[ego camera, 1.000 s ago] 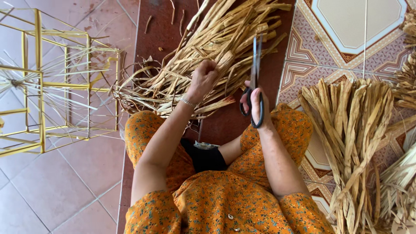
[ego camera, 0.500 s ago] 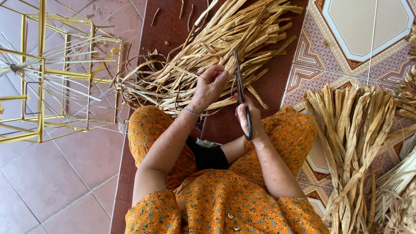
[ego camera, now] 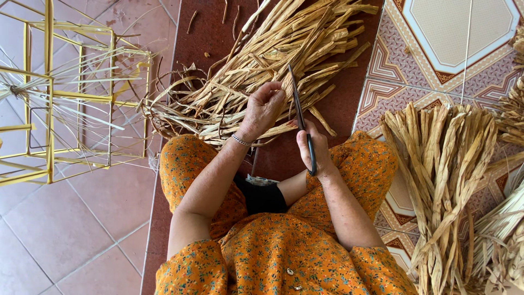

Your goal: The person sits on a tiled floor and uses shears to cut dried plant strips into shorter lengths. They repeatedly gather bundles, trim them, and place the cut pieces into a nearby pile.

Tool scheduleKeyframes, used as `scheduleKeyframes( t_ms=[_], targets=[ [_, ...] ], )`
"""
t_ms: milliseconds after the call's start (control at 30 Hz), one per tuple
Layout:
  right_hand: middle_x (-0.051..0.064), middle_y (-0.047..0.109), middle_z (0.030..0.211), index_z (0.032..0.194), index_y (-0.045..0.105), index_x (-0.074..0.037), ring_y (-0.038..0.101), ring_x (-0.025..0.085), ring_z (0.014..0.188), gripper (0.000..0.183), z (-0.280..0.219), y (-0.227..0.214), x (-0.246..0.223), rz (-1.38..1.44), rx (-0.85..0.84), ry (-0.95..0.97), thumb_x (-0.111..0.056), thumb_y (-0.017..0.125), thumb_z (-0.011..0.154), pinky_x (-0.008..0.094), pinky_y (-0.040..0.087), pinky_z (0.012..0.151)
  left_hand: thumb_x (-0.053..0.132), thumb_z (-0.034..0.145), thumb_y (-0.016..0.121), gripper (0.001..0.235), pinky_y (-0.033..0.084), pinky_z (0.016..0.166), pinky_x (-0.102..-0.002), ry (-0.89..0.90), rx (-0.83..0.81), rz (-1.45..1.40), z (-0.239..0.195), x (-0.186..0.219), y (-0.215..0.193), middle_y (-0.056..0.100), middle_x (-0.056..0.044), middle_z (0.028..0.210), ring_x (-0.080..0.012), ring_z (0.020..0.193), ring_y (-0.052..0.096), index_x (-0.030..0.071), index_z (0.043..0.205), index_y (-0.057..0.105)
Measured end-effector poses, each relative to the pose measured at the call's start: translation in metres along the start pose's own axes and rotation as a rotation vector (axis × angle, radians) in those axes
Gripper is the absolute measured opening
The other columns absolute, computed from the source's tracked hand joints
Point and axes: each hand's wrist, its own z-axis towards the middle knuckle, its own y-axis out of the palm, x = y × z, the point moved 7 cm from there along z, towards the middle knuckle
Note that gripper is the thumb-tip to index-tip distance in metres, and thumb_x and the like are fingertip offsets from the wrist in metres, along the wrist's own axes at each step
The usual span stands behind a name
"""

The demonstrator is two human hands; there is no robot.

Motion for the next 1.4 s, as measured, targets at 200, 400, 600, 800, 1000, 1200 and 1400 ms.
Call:
scheduleKeyframes(
  t_ms=[200,400,600,800,1000,1200,1400],
  targets=[
    [-0.002,0.055,0.058,0.128,0.062,-0.004,0.062,0.012,0.052,0.059,-0.008,-0.002,0.001,-0.06,0.037,-0.041,-0.054,0.036,0.111,0.03,0.05,0.05,0.013,0.106,0.062,0.018,0.046,0.055,-0.017,-0.029,-0.017,0.183,-0.004,0.013,0.001,0.065,0.001,0.085,-0.0023,0.069,0.054,-0.002,0.115,0.066],
    [-0.002,0.056,0.058,0.124,0.063,-0.006,0.062,0.012,0.051,0.059,-0.002,0.002,-0.005,-0.06,0.063,-0.097,-0.054,0.033,0.109,0.029,0.053,0.05,0.013,0.106,0.062,0.015,0.045,0.054,-0.017,-0.037,-0.026,0.207,-0.003,0.02,0.001,0.064,0.001,0.083,-0.0024,0.068,0.053,0.0,0.112,0.066],
    [-0.003,0.054,0.059,0.119,0.062,-0.003,0.057,0.009,0.051,0.064,-0.003,0.001,-0.001,0.101,0.042,-0.055,-0.058,0.03,0.11,0.03,0.049,0.05,0.013,0.105,0.062,0.013,0.042,0.051,-0.017,-0.093,-0.112,0.233,-0.013,0.013,0.01,0.059,0.002,0.078,-0.0029,0.062,0.049,0.001,0.109,0.066],
    [-0.005,0.047,0.058,0.114,0.064,-0.002,0.044,0.007,0.041,0.072,0.006,-0.025,0.023,0.468,0.273,-0.046,-0.065,0.03,0.107,0.023,0.038,0.036,0.016,0.108,0.049,0.013,0.05,0.047,-0.021,0.038,-0.057,0.758,-0.001,0.021,-0.002,0.066,-0.002,0.077,-0.0071,0.059,0.06,0.006,0.108,0.058],
    [0.0,0.049,0.063,0.124,0.057,0.001,0.041,0.008,0.044,0.076,0.008,-0.061,0.046,0.709,0.474,0.128,-0.068,0.03,0.106,0.023,0.032,0.04,0.027,0.093,0.068,0.033,0.052,0.056,-0.028,-0.013,-0.315,1.254,-0.014,-0.04,0.001,0.071,-0.002,0.098,-0.0187,0.063,0.061,0.006,0.114,0.054],
    [-0.001,0.051,0.063,0.124,0.058,0.003,0.042,0.008,0.043,0.074,0.005,-0.055,0.036,0.582,0.438,0.096,-0.064,0.03,0.108,0.023,0.035,0.039,0.029,0.075,0.086,0.04,0.055,0.063,-0.032,0.207,-0.195,1.661,-0.019,-0.087,0.007,0.068,-0.01,0.092,-0.0198,0.077,0.064,0.011,0.103,0.062],
    [-0.002,0.052,0.069,0.132,0.057,0.0,0.045,0.006,0.049,0.065,0.007,-0.041,0.033,0.487,0.274,-0.021,-0.058,0.035,0.112,0.022,0.039,0.044,0.022,0.098,0.07,0.015,0.055,0.06,-0.024,-0.134,-0.087,1.009,0.001,-0.068,-0.02,0.071,-0.003,0.093,-0.0096,0.072,0.065,0.009,0.106,0.07]
  ],
)
